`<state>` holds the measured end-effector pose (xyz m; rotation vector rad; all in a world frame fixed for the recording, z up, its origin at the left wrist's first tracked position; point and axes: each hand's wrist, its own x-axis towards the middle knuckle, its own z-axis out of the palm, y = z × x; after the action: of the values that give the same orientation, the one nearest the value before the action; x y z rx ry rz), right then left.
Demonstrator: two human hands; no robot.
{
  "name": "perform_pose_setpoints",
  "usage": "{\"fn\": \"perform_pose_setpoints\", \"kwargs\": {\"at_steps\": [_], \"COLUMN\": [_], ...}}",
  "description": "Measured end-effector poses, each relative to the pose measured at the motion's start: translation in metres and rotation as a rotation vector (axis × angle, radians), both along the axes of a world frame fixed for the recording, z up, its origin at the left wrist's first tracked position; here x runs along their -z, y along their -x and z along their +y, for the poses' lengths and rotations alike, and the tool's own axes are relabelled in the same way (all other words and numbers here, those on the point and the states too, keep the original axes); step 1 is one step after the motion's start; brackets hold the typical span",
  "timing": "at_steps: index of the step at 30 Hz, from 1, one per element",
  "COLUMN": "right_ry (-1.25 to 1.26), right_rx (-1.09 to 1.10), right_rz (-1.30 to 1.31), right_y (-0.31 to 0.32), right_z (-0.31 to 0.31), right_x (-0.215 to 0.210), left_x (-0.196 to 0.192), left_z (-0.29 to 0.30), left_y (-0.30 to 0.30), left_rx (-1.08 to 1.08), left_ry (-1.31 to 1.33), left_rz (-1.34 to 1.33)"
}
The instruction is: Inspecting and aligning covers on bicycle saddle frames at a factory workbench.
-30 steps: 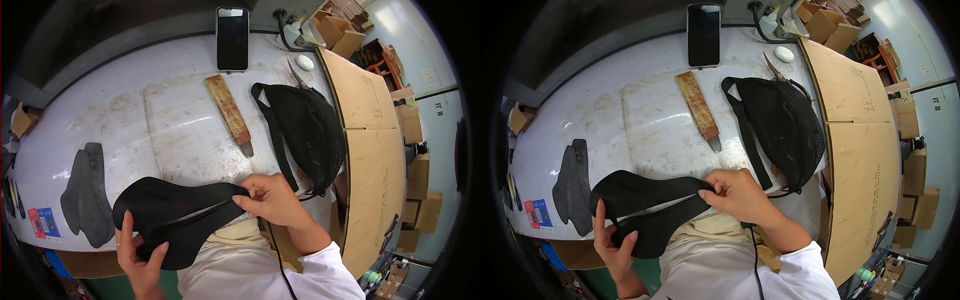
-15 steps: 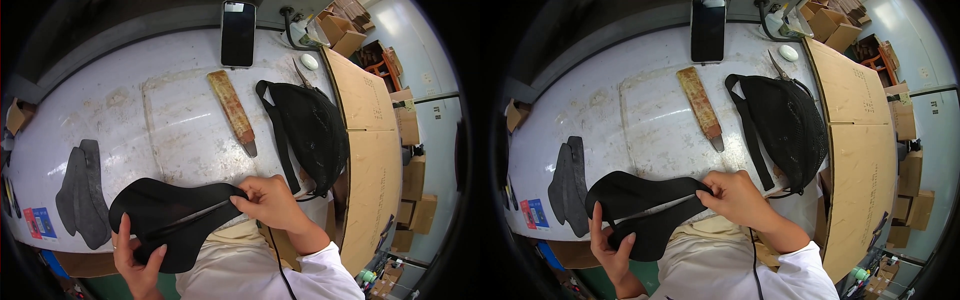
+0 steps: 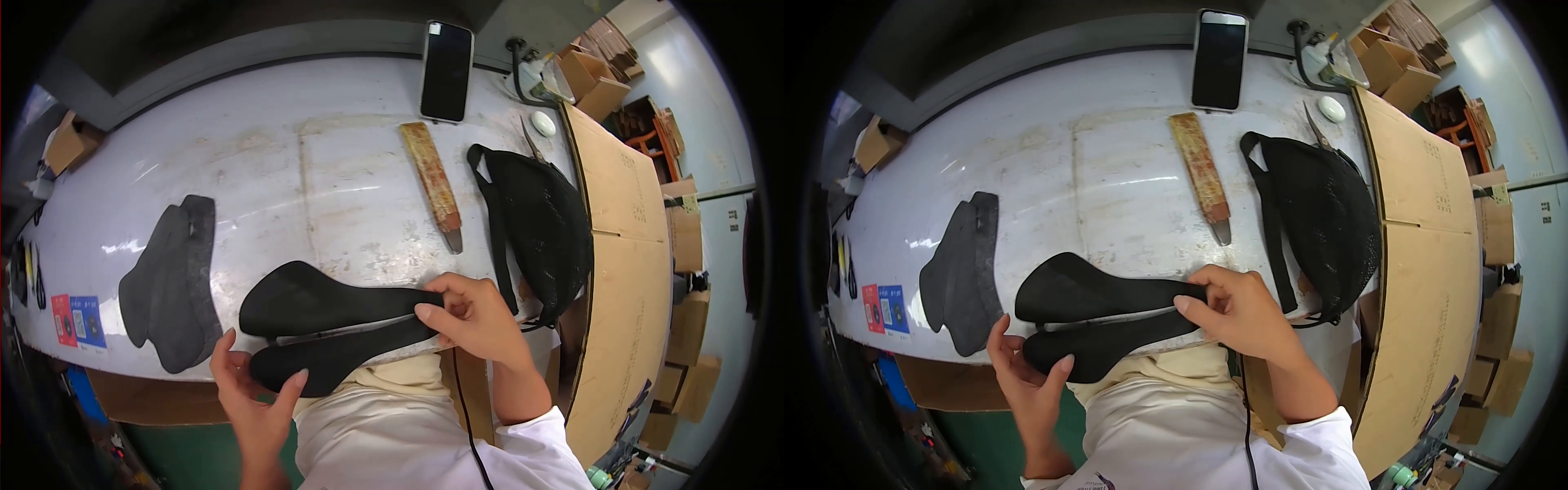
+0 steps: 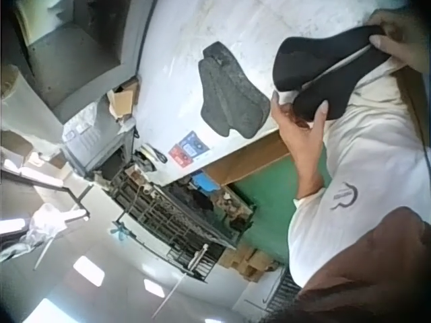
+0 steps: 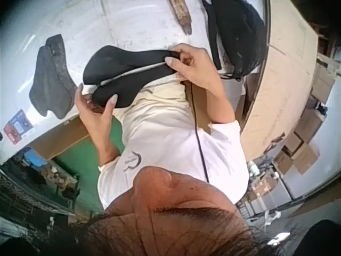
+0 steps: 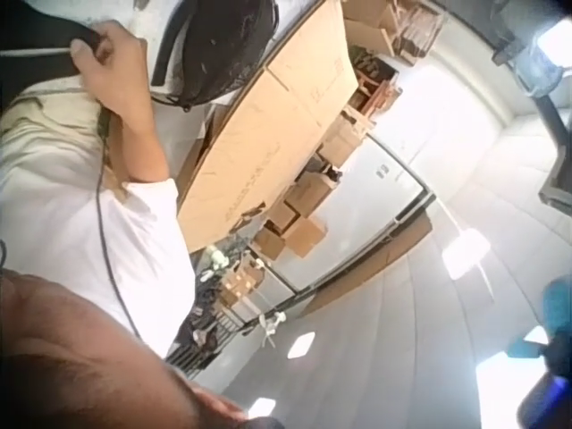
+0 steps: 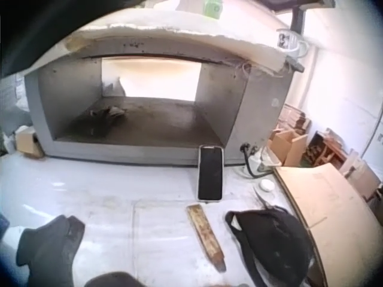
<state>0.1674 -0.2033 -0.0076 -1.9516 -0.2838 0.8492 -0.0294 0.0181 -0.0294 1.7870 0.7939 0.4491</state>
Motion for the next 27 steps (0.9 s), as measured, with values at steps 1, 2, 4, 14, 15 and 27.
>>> {"fn": "perform_pose_setpoints", "kwargs": {"at_steps": [1, 2, 4, 14, 15, 27], "right_ry": [-0.011, -0.056, -0.117, -1.088, -1.16, -0.489], "right_rx": [-0.017, -0.009, -0.019, -0.071, -0.279, -0.365], "right_rz": [-0.002, 0.048, 0.116, 0.955, 0.974, -0.429], "right_y": [0.0, 0.0, 0.001, 0.057, 0.052, 0.041], "right_z": [0.0, 0.0, -0.002, 0.026, 0.024, 0.014], "right_x": [0.0, -0.001, -0.001, 0.01, 0.011, -0.062], "left_x": [0.01, 0.012, 0.01, -0.035, -0.044, -0.104], "left_z": [-0.004, -0.011, -0.022, -0.001, 0.004, -0.003], "left_y": [0.002, -0.001, -0.011, -0.011, -0.012, -0.007], "left_rx": [-0.032, -0.048, -0.271, 0.256, 0.264, 0.81], "left_ry": [-0.125, -0.135, 0.088, 0.771, 0.769, -0.837], "left_rz": [-0.1, -0.104, -0.386, -0.509, -0.509, -0.704]}}
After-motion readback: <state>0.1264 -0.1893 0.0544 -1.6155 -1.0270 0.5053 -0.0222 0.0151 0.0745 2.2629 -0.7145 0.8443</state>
